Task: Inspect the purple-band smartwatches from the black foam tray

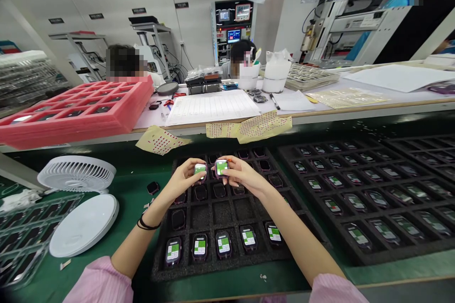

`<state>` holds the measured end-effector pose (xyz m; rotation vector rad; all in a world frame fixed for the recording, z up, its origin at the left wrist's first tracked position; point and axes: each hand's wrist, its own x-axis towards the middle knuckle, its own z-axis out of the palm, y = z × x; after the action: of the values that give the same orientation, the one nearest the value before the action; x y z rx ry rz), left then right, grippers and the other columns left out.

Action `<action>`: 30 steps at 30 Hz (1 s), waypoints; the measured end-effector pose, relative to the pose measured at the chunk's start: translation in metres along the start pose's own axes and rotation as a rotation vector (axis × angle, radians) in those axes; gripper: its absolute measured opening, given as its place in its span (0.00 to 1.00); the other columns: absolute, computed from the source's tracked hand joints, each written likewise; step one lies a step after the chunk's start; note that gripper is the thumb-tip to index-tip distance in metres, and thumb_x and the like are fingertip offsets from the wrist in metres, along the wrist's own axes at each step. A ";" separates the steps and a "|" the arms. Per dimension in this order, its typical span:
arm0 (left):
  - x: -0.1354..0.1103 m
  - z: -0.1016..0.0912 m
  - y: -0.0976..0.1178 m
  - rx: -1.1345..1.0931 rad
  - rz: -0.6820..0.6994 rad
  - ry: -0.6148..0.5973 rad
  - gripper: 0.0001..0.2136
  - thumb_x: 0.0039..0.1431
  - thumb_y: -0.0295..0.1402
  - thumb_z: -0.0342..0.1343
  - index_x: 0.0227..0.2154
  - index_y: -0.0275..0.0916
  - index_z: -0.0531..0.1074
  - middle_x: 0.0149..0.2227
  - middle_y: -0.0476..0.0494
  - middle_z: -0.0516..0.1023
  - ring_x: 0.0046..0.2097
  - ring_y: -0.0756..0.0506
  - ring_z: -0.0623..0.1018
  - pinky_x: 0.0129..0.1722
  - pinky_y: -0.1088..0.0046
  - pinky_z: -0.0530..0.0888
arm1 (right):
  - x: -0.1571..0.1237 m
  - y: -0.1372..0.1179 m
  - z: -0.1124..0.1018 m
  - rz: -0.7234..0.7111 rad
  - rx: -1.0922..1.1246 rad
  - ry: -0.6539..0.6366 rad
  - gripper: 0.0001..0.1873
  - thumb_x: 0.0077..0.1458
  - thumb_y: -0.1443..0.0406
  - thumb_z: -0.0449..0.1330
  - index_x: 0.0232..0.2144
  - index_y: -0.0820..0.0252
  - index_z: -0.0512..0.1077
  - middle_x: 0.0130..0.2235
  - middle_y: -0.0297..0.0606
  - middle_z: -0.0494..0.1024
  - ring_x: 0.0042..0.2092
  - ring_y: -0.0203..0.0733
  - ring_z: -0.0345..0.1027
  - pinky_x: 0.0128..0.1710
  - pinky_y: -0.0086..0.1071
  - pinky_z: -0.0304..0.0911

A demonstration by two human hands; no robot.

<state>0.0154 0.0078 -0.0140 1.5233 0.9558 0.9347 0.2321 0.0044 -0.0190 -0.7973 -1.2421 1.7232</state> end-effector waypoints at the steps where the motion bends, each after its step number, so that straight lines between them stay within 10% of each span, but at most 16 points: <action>1: 0.000 0.000 -0.001 0.000 0.014 -0.014 0.18 0.51 0.38 0.62 0.43 0.37 0.67 0.42 0.43 0.73 0.36 0.49 0.74 0.35 0.74 0.73 | 0.000 0.000 0.000 -0.005 0.013 -0.004 0.20 0.48 0.62 0.66 0.44 0.58 0.68 0.45 0.46 0.77 0.26 0.33 0.69 0.15 0.23 0.52; 15: 0.001 -0.003 -0.004 0.031 0.048 -0.037 0.22 0.53 0.37 0.60 0.49 0.39 0.64 0.49 0.39 0.71 0.41 0.47 0.76 0.42 0.70 0.73 | -0.002 -0.004 0.000 -0.028 -0.028 -0.012 0.22 0.47 0.64 0.66 0.45 0.57 0.68 0.50 0.48 0.74 0.30 0.36 0.71 0.16 0.24 0.54; 30: -0.003 -0.001 -0.003 0.100 0.065 -0.086 0.25 0.50 0.33 0.63 0.51 0.39 0.62 0.50 0.39 0.70 0.42 0.47 0.75 0.37 0.74 0.72 | 0.001 -0.001 0.006 -0.028 -0.055 0.199 0.18 0.49 0.53 0.63 0.35 0.60 0.69 0.31 0.39 0.79 0.18 0.31 0.64 0.13 0.24 0.45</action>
<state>0.0131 0.0063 -0.0171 1.6736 0.9073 0.8707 0.2267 0.0031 -0.0166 -0.9550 -1.1633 1.5522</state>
